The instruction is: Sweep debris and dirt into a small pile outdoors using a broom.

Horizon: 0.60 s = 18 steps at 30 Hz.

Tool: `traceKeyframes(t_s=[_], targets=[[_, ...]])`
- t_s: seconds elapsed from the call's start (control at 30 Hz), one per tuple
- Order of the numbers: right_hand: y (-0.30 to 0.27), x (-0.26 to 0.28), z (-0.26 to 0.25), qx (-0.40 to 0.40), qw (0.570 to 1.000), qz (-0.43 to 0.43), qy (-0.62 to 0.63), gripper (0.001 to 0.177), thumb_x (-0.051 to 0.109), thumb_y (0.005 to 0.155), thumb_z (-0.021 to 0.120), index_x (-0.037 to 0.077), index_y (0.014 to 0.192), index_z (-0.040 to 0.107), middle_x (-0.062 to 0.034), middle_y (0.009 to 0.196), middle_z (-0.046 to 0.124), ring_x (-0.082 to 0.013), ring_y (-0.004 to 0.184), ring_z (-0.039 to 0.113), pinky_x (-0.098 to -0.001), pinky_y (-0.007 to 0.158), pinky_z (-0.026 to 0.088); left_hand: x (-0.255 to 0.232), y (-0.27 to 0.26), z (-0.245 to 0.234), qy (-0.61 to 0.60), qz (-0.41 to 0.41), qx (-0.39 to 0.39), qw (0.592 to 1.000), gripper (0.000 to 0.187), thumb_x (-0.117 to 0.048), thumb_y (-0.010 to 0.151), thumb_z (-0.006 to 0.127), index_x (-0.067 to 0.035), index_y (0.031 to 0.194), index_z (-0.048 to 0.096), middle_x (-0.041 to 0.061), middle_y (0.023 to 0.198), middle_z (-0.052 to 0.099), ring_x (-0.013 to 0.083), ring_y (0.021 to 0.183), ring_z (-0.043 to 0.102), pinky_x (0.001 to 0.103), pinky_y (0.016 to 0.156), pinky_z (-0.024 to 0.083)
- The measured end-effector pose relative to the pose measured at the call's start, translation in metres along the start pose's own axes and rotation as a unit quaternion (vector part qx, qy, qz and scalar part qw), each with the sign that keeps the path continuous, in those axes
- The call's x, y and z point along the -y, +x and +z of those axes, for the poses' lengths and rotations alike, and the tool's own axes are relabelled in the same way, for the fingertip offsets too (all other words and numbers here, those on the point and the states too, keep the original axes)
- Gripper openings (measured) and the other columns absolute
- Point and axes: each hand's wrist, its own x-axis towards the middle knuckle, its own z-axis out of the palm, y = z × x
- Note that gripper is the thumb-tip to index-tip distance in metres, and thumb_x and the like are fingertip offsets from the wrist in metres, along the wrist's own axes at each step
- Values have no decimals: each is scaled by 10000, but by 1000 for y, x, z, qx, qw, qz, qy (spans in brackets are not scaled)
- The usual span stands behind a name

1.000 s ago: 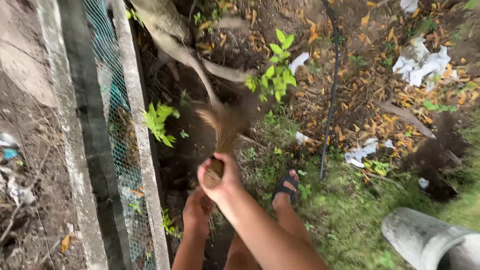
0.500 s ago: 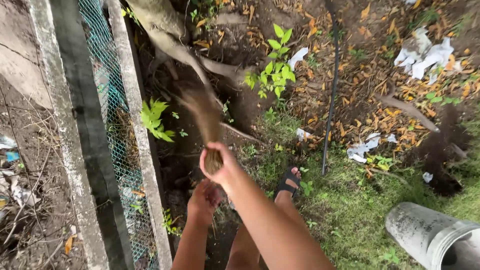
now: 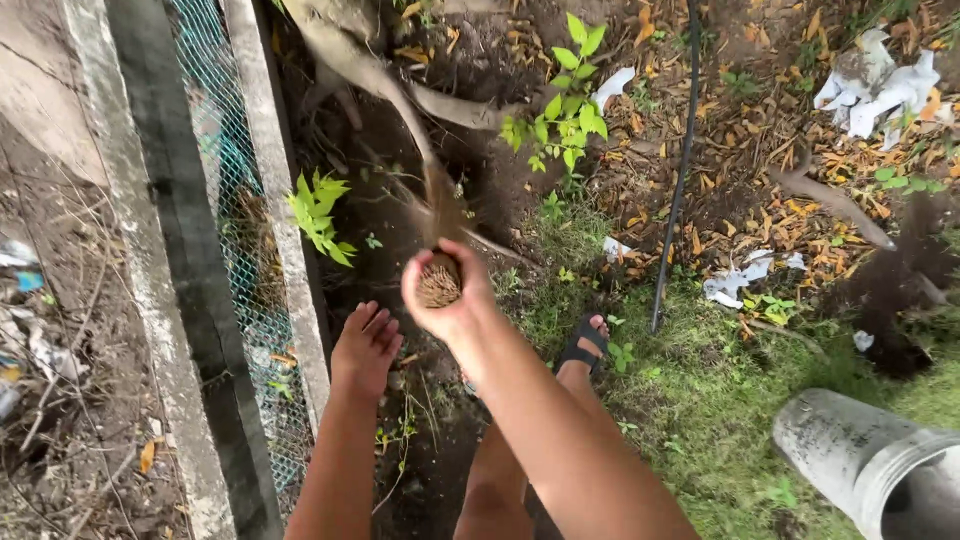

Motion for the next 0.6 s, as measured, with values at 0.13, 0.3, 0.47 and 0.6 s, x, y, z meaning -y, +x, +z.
traceKeyframes(t_s=[0.13,0.3,0.47,0.6], targets=[[-56,-64,19,2,993,77,85,189,83,839,729,-4,924,585,-130,760,631,-219,573,649,-295,479,617,2,-22,39,59,-10,-16,998,453,-439,1037,418,-117,1319,566,79,1289,641,240,1148,624,407,965,534],[61,35,-36,170,915,154,-333,289,255,940,708,19,877,553,-53,641,615,-168,480,589,-287,429,547,22,-12,29,-9,-41,9,999,414,-436,1000,477,-192,1311,600,12,1259,665,191,1110,655,383,966,524],[-4,117,-72,41,922,-4,-386,321,222,957,715,-61,1016,576,-83,725,631,-140,542,615,-245,462,551,49,5,9,-56,-55,-4,997,432,-423,981,614,-142,1310,611,42,1181,625,224,1019,616,404,885,501],[-97,108,-61,90,909,-8,-408,316,187,957,708,48,1056,442,-134,855,631,-180,656,662,-288,531,588,56,-5,5,-55,-42,-7,998,485,-418,968,626,-120,1350,617,40,1205,643,208,1031,618,400,905,507]])
